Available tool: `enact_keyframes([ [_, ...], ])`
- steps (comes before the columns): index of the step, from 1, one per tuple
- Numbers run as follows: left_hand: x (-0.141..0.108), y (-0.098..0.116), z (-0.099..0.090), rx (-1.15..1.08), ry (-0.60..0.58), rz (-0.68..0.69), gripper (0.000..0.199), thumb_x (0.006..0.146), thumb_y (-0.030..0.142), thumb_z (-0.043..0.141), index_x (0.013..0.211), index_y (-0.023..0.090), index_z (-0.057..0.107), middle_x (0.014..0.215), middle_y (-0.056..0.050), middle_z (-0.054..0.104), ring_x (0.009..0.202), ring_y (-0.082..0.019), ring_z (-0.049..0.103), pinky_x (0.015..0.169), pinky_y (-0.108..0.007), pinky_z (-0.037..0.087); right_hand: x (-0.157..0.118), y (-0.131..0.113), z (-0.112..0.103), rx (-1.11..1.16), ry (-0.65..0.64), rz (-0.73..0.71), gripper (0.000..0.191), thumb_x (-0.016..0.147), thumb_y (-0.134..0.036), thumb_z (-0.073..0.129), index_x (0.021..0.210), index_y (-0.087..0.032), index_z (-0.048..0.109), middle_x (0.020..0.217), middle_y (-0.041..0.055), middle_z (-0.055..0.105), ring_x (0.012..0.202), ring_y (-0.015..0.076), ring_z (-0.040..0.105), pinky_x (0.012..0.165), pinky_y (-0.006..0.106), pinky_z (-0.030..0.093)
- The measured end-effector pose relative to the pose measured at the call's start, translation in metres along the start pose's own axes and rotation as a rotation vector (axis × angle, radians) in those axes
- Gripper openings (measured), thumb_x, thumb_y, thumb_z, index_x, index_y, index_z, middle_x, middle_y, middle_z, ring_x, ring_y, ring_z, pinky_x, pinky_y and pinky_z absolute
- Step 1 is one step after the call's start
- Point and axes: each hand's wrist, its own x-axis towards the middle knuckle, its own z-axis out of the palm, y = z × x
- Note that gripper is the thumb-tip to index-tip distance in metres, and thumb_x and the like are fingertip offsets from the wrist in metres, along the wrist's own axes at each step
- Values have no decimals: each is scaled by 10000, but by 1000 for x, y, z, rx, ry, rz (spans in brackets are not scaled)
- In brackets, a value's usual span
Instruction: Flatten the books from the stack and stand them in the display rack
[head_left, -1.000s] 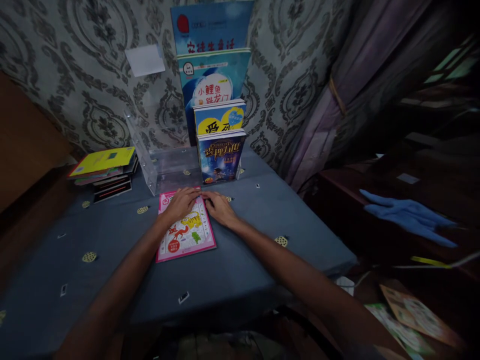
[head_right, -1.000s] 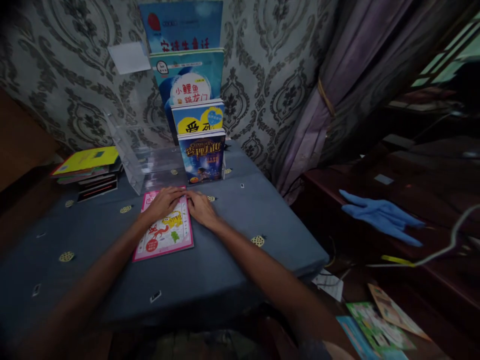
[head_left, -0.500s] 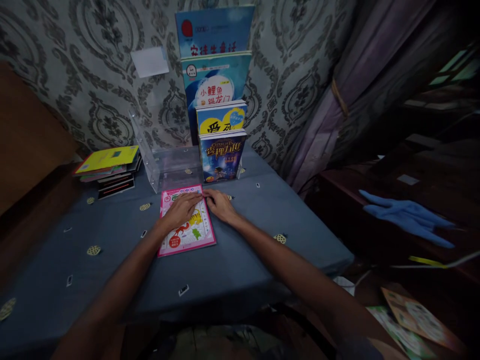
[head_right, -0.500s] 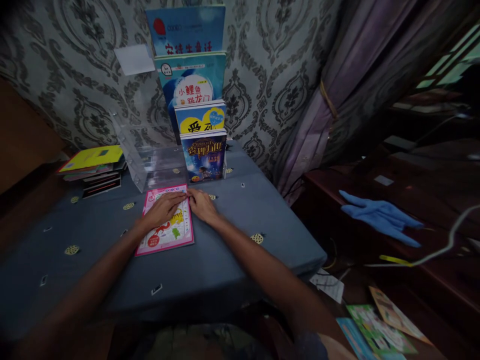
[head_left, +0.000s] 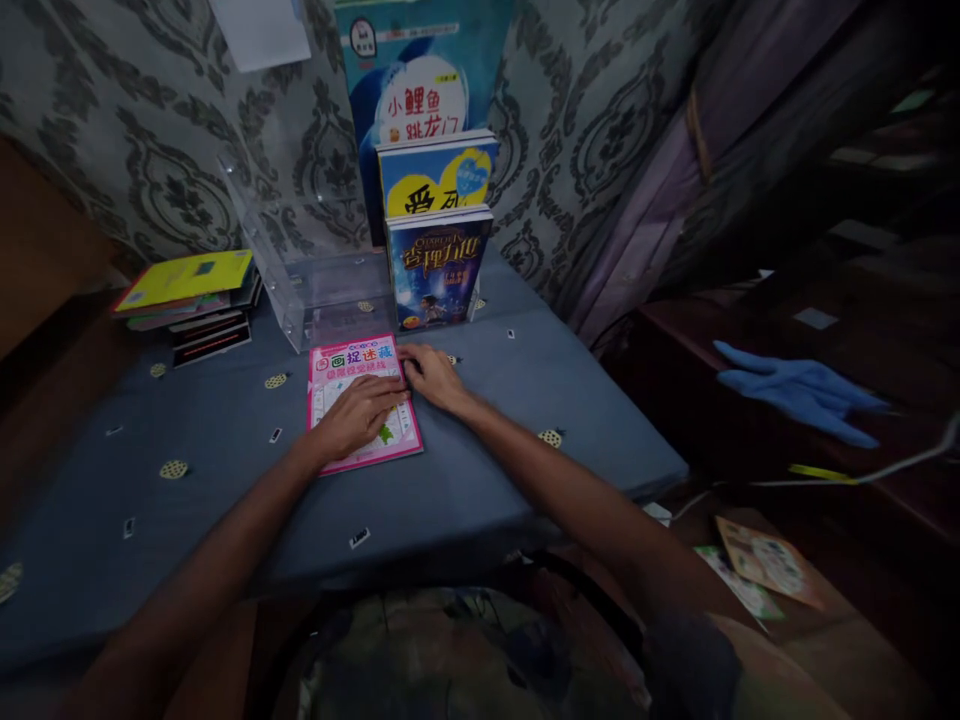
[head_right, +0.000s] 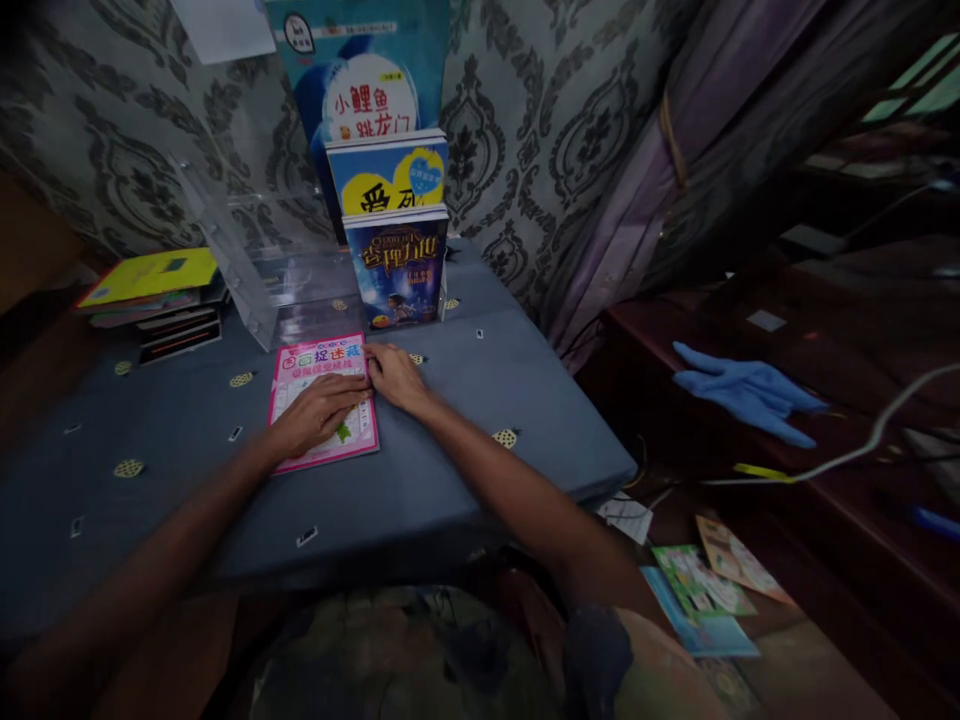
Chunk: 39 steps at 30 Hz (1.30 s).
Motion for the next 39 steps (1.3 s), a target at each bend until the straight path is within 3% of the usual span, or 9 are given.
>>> enact_keyframes([
  [6,-14,28,-7,-84,-53,38,481,934,98,481,1337,299,648,1340,-58,674,1306,-242,569,1110,-519,425,0,2,2,-14,12,-13,409,921,-98,475,1282,-180,648,1155,65,748,1092,222,651,1005,372,489],
  [16,-34,63,-6,-103,-82,42,432,989,124,440,1336,296,632,1347,-41,669,1318,-227,554,1098,-515,445,-3,-5,-2,-77,-18,-30,360,947,-107,471,1245,-176,661,1155,82,737,1103,246,632,994,377,475],
  [21,-41,81,-4,66,-130,-16,442,988,114,429,1383,239,583,1378,-79,644,1340,-242,529,1112,-483,421,-19,-21,-1,-120,-42,-203,326,954,-130,471,1224,-145,653,1212,137,704,1202,280,583,1061,452,440],
  [25,-46,98,-1,187,-143,-47,485,966,82,427,1437,162,513,1423,-128,595,1366,-250,489,1129,-448,380,-30,-26,7,-27,-155,-376,352,959,-152,479,1288,-135,604,1316,151,654,1302,254,546,1129,447,427],
  [30,-54,112,-1,285,-154,-131,451,962,95,458,1408,105,521,1384,-141,609,1274,-258,538,1093,-432,393,-31,-20,15,-31,-195,-448,363,990,-198,455,1330,-153,573,1411,155,599,1383,249,498,1167,490,417],
  [34,-74,114,-8,304,-111,-197,483,928,54,463,1399,133,538,1333,-126,635,1234,-246,557,1068,-420,416,-31,-17,15,-42,-204,-456,374,1001,-228,449,1351,-167,567,1438,154,583,1396,252,491,1171,512,418],
  [39,-115,108,-19,316,35,-315,539,837,-37,462,1328,126,610,1236,-138,675,1169,-258,594,983,-403,484,-31,-14,14,-72,-228,-445,396,995,-223,460,1362,-134,578,1448,166,578,1401,257,488,1178,508,413],
])
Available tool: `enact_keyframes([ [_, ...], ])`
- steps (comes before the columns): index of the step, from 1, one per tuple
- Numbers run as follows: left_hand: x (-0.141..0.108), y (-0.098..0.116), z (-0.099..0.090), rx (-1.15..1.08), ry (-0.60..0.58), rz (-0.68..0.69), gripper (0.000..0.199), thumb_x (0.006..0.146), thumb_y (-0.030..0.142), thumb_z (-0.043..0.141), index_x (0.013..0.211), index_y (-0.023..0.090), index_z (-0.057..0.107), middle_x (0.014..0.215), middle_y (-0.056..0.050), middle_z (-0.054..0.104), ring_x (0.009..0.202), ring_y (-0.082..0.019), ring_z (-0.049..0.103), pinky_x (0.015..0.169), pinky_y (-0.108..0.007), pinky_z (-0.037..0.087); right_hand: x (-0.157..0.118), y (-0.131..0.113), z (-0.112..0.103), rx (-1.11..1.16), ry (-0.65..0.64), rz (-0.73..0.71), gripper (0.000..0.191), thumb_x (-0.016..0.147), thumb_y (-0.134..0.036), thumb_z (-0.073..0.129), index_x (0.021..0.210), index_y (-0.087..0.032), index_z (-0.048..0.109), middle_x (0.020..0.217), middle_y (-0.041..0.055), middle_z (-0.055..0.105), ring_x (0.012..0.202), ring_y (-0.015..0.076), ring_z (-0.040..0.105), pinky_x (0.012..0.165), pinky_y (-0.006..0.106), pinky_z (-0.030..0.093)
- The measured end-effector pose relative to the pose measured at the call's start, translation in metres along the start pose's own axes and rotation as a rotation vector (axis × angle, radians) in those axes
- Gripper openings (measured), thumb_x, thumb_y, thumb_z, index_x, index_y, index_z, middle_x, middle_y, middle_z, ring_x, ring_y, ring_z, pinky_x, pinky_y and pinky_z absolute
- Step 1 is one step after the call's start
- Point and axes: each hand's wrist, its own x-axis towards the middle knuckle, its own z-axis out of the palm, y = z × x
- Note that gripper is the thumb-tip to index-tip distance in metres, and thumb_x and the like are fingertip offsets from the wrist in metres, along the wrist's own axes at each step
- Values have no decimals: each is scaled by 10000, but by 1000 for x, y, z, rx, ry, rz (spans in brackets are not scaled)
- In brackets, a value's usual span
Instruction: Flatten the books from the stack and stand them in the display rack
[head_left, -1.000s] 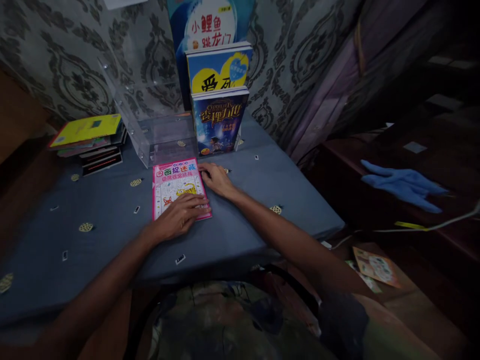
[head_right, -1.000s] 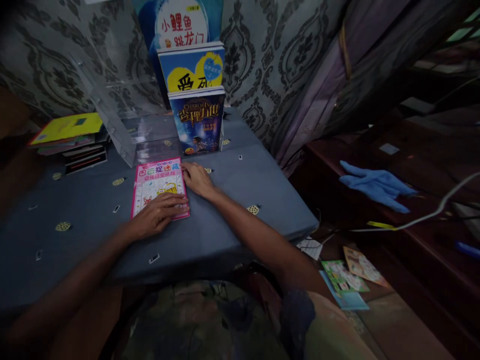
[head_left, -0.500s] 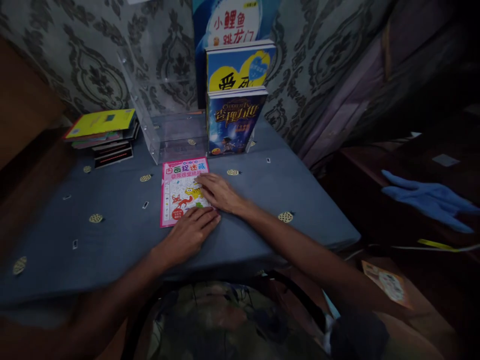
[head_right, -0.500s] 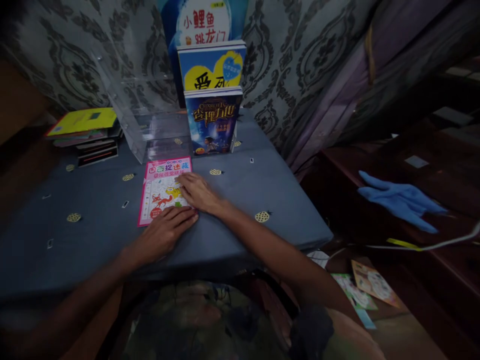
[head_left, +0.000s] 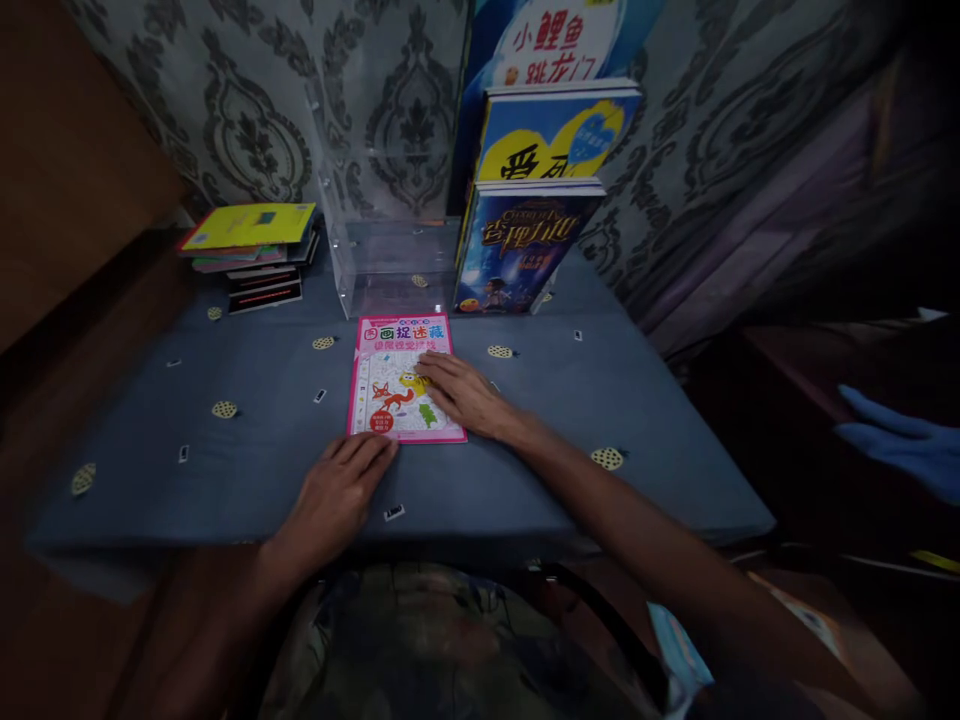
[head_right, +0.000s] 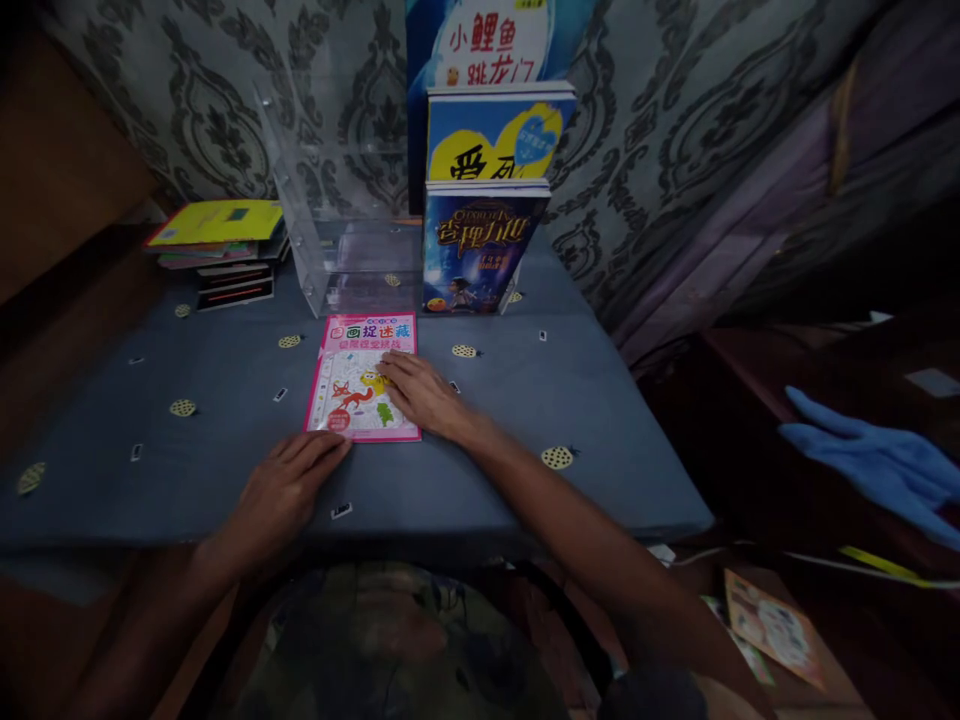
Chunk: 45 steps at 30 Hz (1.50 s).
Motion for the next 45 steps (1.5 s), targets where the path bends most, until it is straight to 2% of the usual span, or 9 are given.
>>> enact_keyframes([
  [4,-20,-7,1,5,105,-126,540,851,-41,425,1304,160,639,1233,-125,687,1105,-255,623,901,-396,522,2,-4,-3,0,0,11,372,1004,-233,459,1329,-151,620,1407,148,622,1378,264,520,1159,532,427],
  [7,-22,-4,3,20,134,-143,499,857,-27,433,1269,146,654,1232,-127,696,1074,-251,634,886,-393,531,5,-26,-4,65,-30,-47,343,1024,-242,449,1285,-162,656,1353,135,668,1357,249,546,1157,522,424],
  [11,-20,1,7,45,157,-165,479,840,-40,426,1214,126,676,1179,-136,711,1019,-247,644,864,-394,533,13,-67,4,172,-194,-214,360,1055,-266,429,1355,-189,612,1387,87,656,1385,183,517,1207,446,364],
  [14,-21,1,12,45,170,-185,470,850,-33,418,1194,142,685,1133,-123,720,1001,-239,646,861,-386,527,20,-80,12,180,-264,-281,393,1064,-238,400,1415,-162,562,1407,95,640,1406,154,492,1228,400,326],
  [19,-22,-3,18,62,196,-160,518,811,-49,418,1208,160,677,1147,-102,727,946,-223,650,807,-366,523,36,-65,16,206,-323,-285,394,1075,-274,402,1438,-217,547,1451,57,606,1433,140,457,1246,406,292],
  [25,-21,-3,19,45,242,-177,542,801,-63,403,1210,162,679,1158,-89,733,986,-211,649,836,-351,510,72,-30,21,112,-291,-224,414,1066,-289,411,1457,-219,528,1550,80,487,1463,168,415,1248,433,289],
  [33,-25,-9,29,56,273,-143,564,798,-54,416,1251,169,666,1173,-90,733,990,-204,657,819,-333,518,127,17,23,20,-218,-147,380,1043,-256,444,1387,-202,596,1490,106,557,1418,204,485,1204,462,355],
  [41,-23,-4,25,49,321,-139,520,806,-49,412,1167,187,703,1085,-91,751,910,-202,680,776,-324,555,124,5,26,-76,-185,-118,376,1034,-236,441,1357,-183,626,1478,113,570,1414,197,490,1213,439,341],
  [45,-29,1,21,6,427,-148,458,841,-44,411,1087,200,709,999,-68,751,870,-187,682,790,-304,576,111,-9,25,-58,-182,-132,387,1034,-262,442,1364,-168,621,1476,131,566,1415,202,489,1215,450,335],
])
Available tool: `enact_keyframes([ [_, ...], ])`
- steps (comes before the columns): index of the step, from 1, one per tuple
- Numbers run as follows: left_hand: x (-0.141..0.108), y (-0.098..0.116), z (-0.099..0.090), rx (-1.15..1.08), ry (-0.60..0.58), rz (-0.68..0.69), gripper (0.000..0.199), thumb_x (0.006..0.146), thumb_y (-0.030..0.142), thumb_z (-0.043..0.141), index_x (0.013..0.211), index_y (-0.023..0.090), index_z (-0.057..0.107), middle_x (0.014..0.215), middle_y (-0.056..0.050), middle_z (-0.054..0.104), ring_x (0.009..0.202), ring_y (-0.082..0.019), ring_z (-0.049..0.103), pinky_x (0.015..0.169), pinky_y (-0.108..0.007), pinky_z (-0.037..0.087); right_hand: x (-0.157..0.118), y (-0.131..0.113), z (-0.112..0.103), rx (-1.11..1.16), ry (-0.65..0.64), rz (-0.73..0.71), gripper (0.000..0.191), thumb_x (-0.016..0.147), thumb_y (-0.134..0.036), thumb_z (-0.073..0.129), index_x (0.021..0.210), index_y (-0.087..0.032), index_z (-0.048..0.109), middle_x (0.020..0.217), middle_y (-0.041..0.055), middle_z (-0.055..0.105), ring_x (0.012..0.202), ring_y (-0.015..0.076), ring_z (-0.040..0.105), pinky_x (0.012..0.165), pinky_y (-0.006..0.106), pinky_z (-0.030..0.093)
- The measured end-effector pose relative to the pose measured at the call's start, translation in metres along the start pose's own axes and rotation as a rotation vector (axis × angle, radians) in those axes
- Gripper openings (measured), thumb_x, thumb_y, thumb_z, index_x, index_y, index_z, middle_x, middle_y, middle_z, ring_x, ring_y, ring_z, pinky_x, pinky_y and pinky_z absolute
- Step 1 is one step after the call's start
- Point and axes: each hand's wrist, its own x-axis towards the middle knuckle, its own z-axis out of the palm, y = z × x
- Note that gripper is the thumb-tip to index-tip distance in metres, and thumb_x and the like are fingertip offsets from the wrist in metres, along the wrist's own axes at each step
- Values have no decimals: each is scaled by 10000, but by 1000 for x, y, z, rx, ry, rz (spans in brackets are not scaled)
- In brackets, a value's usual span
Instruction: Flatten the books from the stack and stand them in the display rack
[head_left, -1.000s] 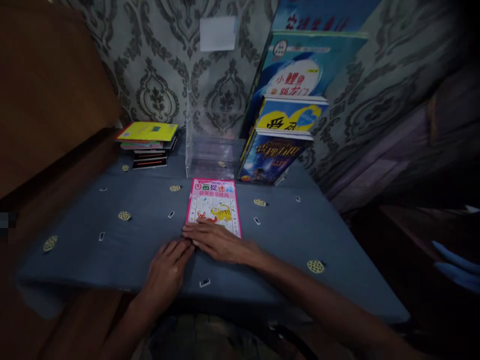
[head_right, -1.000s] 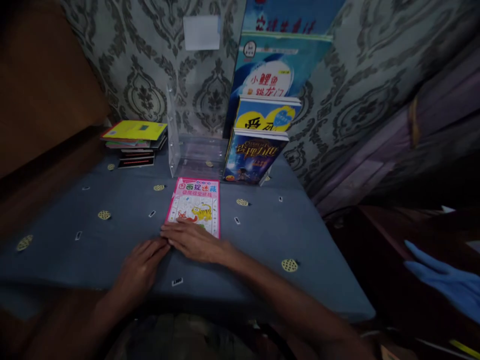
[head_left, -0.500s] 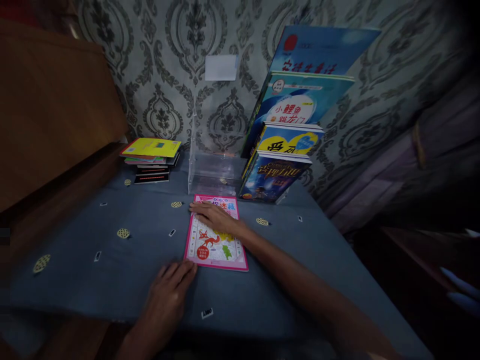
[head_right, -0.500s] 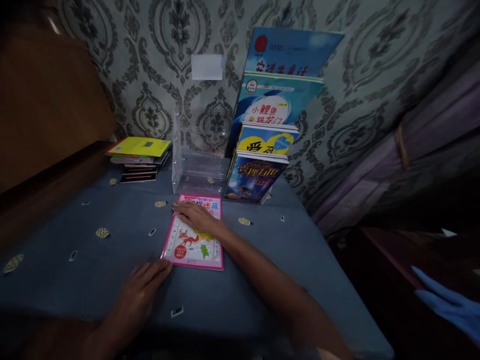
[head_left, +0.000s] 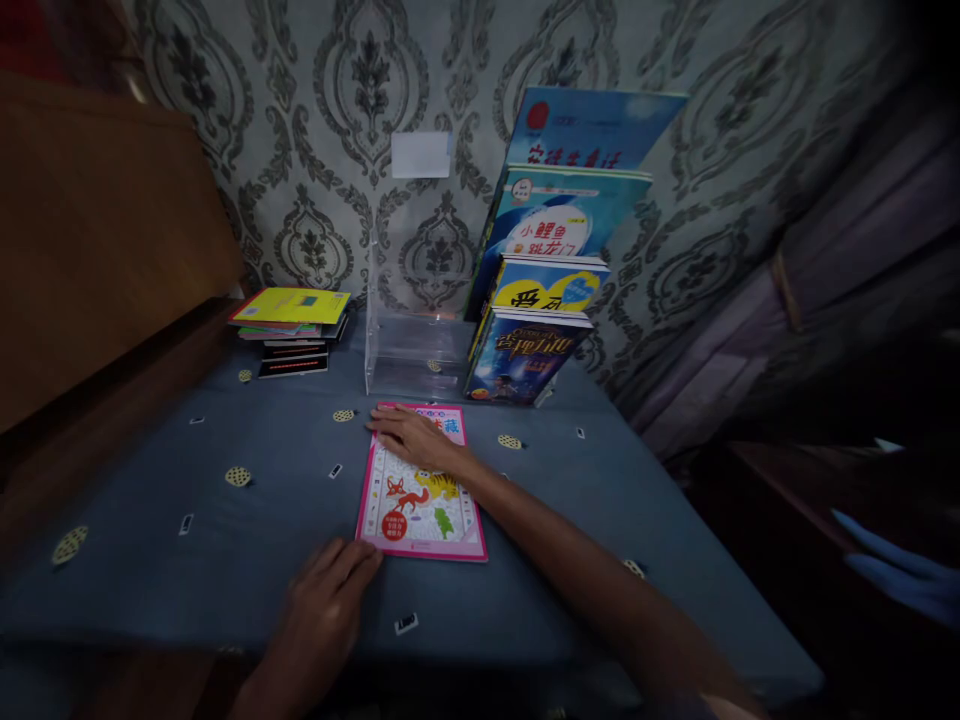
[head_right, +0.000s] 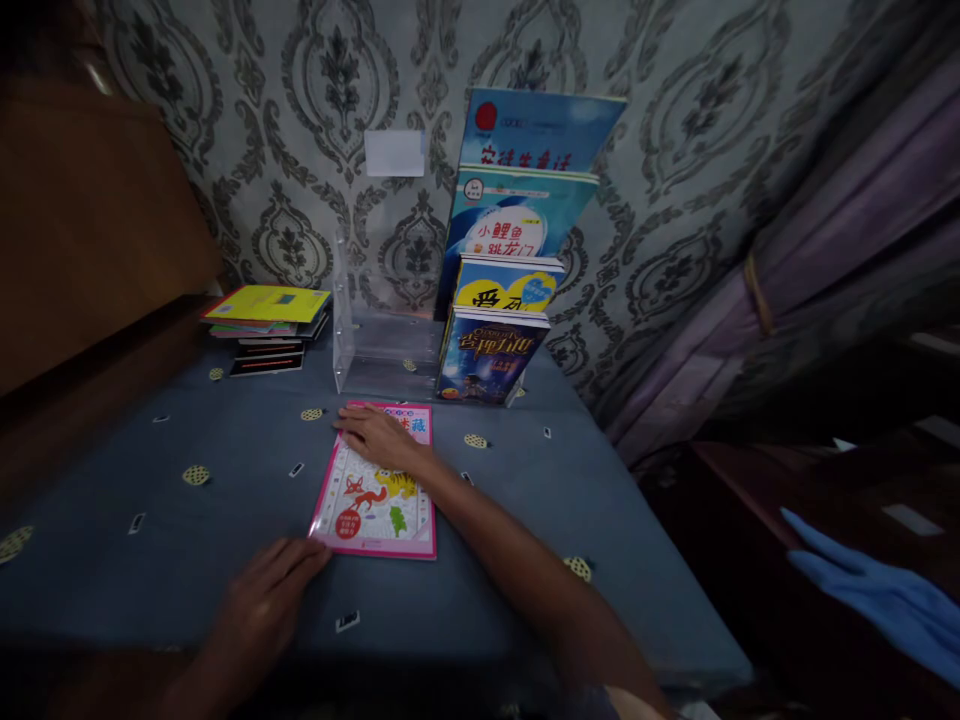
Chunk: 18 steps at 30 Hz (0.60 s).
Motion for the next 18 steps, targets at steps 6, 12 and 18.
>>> enact_keyframes([
  [6,-1,0,-2,-77,14,20,406,875,-34,407,1056,197,688,948,-48,754,815,-161,705,839,-305,589,-6,-7,-1,-20,-49,-2,433,1059,-324,408,1418,-140,566,1533,133,504,1461,201,421,1233,416,304],
  [12,4,-1,-3,-89,27,17,364,904,-13,422,1032,199,688,927,-47,753,794,-165,711,798,-311,605,-6,-6,-2,-72,-10,135,514,1040,-366,461,1488,-116,473,1566,161,452,1489,240,373,1250,449,261],
  [18,3,1,-2,-100,23,-9,365,890,-13,430,1006,205,700,914,-54,742,788,-171,694,762,-306,606,-14,0,-5,-66,-4,248,548,1050,-396,419,1499,-83,448,1586,187,407,1516,260,312,1252,469,252],
])
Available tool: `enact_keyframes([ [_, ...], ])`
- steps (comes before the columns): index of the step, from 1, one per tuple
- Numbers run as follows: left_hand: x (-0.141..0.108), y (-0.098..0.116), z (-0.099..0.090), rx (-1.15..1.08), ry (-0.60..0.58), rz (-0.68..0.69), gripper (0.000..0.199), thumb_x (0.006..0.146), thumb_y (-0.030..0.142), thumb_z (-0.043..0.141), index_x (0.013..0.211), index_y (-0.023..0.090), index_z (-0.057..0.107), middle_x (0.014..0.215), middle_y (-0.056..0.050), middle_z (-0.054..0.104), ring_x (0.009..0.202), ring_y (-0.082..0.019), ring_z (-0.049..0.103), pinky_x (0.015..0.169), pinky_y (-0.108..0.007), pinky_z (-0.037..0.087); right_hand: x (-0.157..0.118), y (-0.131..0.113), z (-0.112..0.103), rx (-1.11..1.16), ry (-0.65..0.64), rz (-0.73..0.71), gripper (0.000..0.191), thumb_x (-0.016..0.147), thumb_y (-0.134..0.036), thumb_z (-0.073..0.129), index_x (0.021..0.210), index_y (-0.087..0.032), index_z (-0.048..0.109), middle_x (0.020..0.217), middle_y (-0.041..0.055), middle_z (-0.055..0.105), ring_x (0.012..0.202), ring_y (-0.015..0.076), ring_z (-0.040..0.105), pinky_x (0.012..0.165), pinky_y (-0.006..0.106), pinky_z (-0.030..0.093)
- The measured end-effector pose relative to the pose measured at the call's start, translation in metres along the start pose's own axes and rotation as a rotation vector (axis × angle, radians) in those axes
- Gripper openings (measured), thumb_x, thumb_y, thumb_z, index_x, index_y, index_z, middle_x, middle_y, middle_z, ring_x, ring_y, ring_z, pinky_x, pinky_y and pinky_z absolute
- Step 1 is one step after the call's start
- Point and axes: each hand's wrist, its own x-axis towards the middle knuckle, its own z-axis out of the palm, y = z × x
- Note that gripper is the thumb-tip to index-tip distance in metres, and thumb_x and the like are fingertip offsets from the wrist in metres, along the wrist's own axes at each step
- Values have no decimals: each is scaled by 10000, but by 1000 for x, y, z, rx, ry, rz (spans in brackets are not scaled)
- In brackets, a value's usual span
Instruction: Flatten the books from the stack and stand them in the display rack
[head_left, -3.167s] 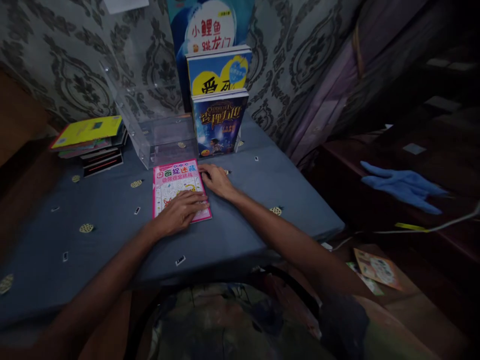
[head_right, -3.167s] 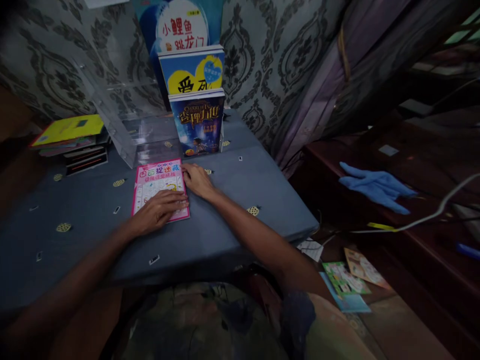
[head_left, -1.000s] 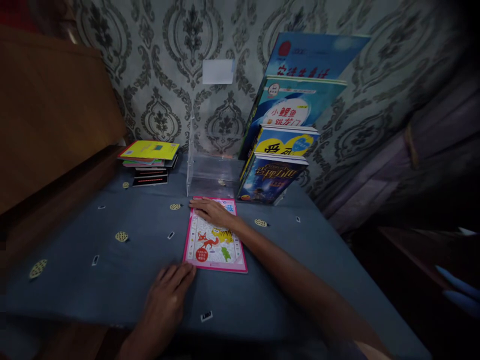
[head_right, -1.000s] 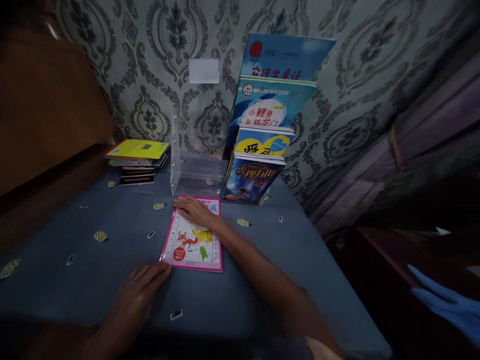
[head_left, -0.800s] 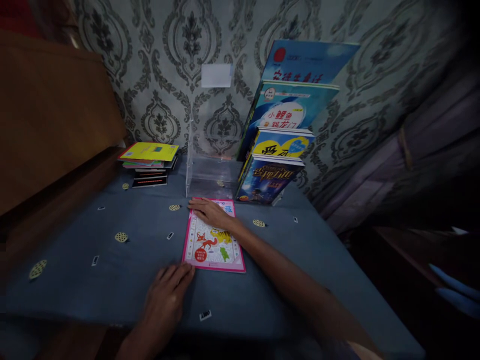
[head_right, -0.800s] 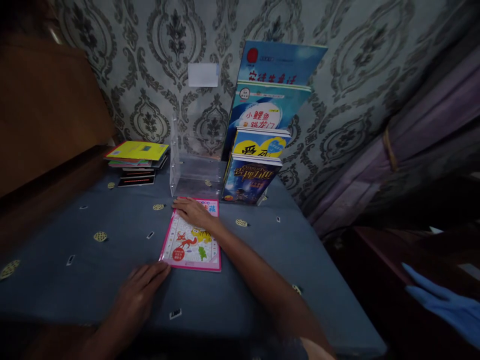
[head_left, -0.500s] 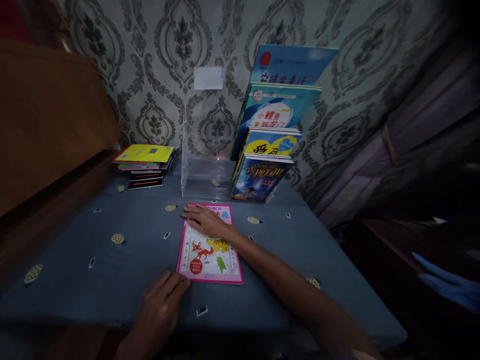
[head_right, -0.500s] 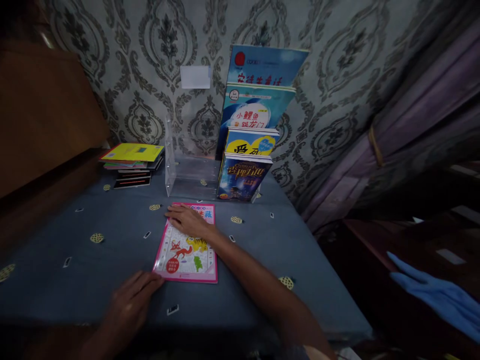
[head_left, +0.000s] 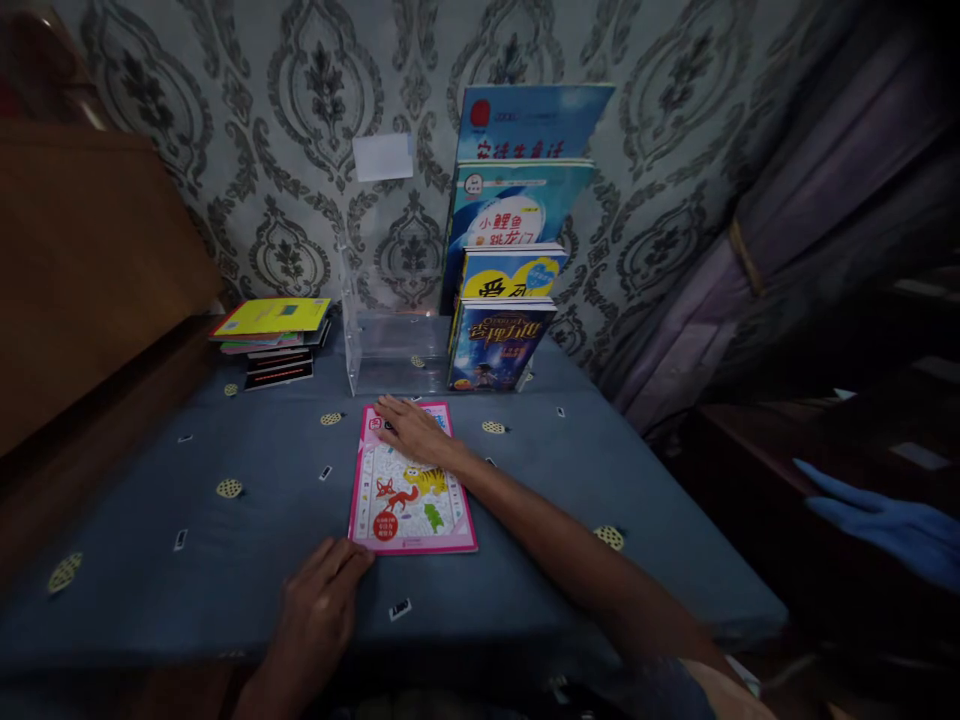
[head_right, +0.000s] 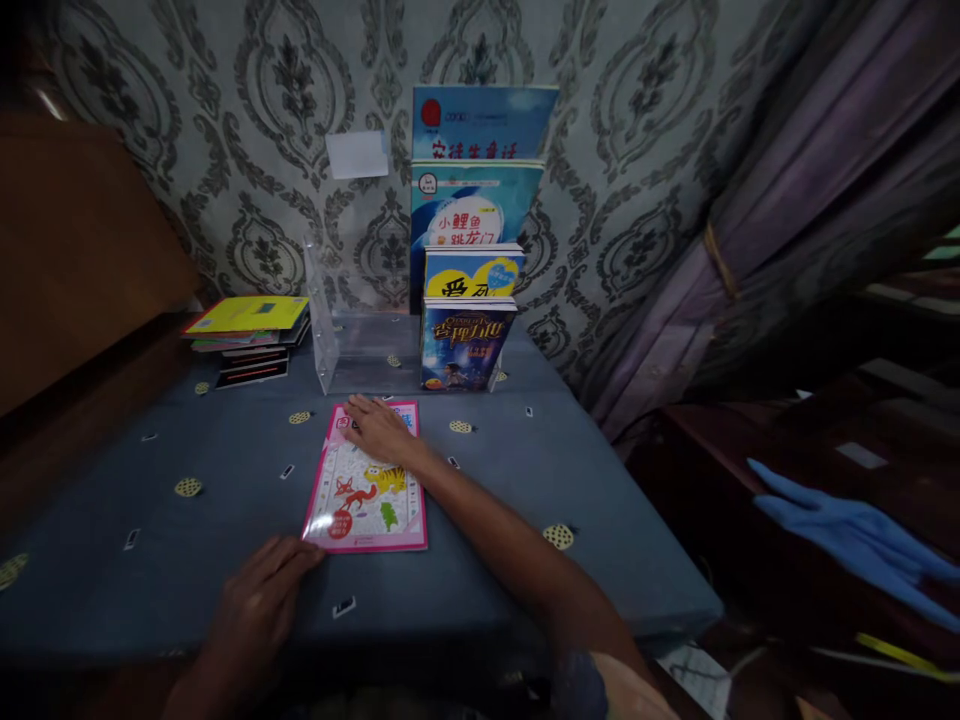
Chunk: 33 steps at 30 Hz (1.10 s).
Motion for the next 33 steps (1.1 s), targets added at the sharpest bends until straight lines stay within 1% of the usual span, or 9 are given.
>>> enact_keyframes([
  [8,-1,-2,0,-19,-20,-9,350,897,-8,438,1020,203,688,912,-52,729,806,-175,685,722,-293,587,-27,27,-3,-13,61,127,590,1046,-434,393,1504,-64,433,1589,226,372,1523,286,290,1242,514,252],
  [15,4,-1,-6,-36,-70,-30,362,915,9,408,1011,213,691,902,-47,712,794,-171,667,791,-313,574,-49,24,-10,0,66,244,648,1039,-451,402,1523,-19,387,1611,246,322,1542,300,229,1255,502,218],
  [18,11,-2,-9,-69,-132,-50,350,948,51,397,1043,211,692,926,-52,698,821,-174,656,808,-313,559,-59,22,-9,1,74,239,702,1034,-501,393,1518,7,383,1608,267,317,1542,320,223,1257,512,216],
  [21,21,-6,-10,-79,-224,-58,319,987,122,417,1119,209,695,947,-55,683,843,-183,639,823,-335,550,-70,23,-5,1,100,178,709,1024,-540,395,1522,-36,393,1611,248,328,1540,320,232,1252,531,226],
  [23,29,-11,-6,-59,-288,-54,304,1005,191,446,1202,213,676,1030,-74,682,919,-204,639,850,-368,546,-77,23,-3,0,118,146,707,1019,-558,392,1531,-71,387,1615,234,330,1540,321,231,1246,557,232],
  [25,35,-16,0,-32,-346,-31,339,1016,252,464,1313,216,623,1199,-108,664,1084,-238,625,923,-417,529,-84,19,-2,0,120,138,718,1018,-574,382,1535,-75,382,1611,235,338,1539,328,234,1242,571,235],
  [28,42,-26,14,15,-427,27,437,1035,304,438,1459,220,497,1457,-138,550,1356,-267,497,1097,-513,417,-95,8,-3,-12,101,138,733,1022,-579,365,1526,-49,388,1600,251,350,1540,341,228,1240,579,231],
  [30,47,-34,24,41,-488,42,476,1045,343,420,1508,233,436,1543,-137,477,1440,-269,419,1148,-547,352,-104,-1,-4,-18,85,126,737,1020,-580,376,1528,-45,384,1603,254,343,1544,345,209,1239,588,224],
  [33,59,-46,39,59,-558,33,528,1049,415,408,1542,228,381,1591,-145,417,1487,-274,357,1164,-559,326,-119,-14,-5,-11,58,92,757,1000,-606,417,1542,-78,372,1616,242,326,1551,343,187,1237,596,215],
])
